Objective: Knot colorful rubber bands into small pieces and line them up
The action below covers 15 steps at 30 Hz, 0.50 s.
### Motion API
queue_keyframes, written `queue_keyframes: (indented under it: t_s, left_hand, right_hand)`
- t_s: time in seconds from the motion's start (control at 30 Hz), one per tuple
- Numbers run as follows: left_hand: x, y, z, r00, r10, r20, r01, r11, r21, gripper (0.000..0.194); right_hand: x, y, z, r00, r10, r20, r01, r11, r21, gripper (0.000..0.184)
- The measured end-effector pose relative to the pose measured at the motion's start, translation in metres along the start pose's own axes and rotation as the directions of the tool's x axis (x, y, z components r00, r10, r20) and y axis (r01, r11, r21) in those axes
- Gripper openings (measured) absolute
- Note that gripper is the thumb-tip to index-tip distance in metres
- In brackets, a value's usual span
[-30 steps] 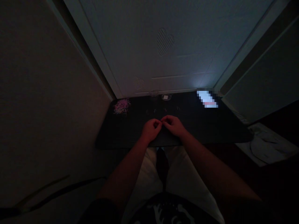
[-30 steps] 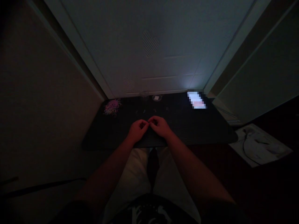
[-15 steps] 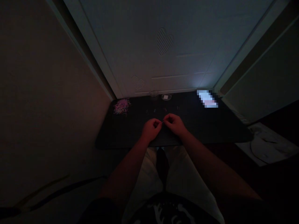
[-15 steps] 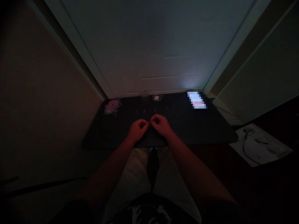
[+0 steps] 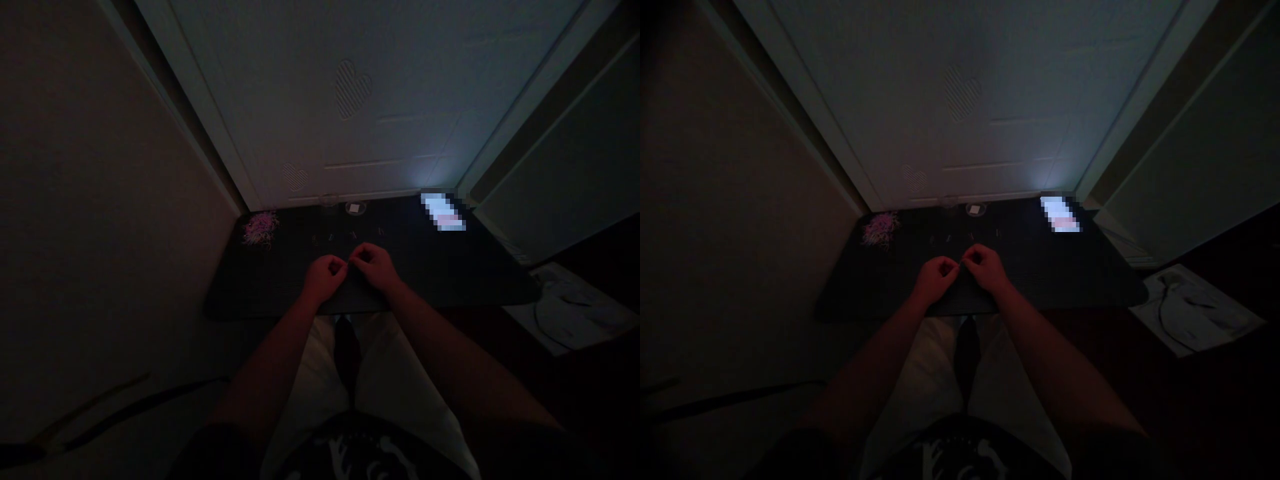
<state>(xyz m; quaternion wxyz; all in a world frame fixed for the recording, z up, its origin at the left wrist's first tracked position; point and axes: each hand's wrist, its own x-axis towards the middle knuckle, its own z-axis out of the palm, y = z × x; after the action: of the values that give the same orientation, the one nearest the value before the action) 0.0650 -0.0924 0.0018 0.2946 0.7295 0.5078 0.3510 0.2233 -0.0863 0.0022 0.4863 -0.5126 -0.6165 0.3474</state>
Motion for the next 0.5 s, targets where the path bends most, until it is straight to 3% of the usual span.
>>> queue_keyframes:
  t_s: [0.3, 0.37, 0.5]
  left_hand:
    - [-0.0006, 0.0012, 0.0000, 0.997, 0.014, 0.070, -0.016, 1.000, 0.017, 0.013]
    - [-0.0007, 0.0012, 0.0001, 0.998, 0.015, 0.066, -0.017, 0.999, 0.029, 0.013]
    - [-0.0011, 0.0023, -0.0003, 0.999, 0.012, 0.037, -0.014, 0.999, 0.036, 0.011]
  right_hand:
    - [-0.0002, -0.0008, 0.0009, 0.965, 0.017, -0.263, -0.047, 0.993, -0.105, 0.009]
    - [-0.0007, -0.0009, 0.0017, 0.976, -0.002, -0.216, -0.027, 0.991, -0.134, 0.008]
    - [-0.0014, -0.0007, 0.0034, 0.997, -0.070, 0.018, 0.072, 0.982, -0.176, 0.006]
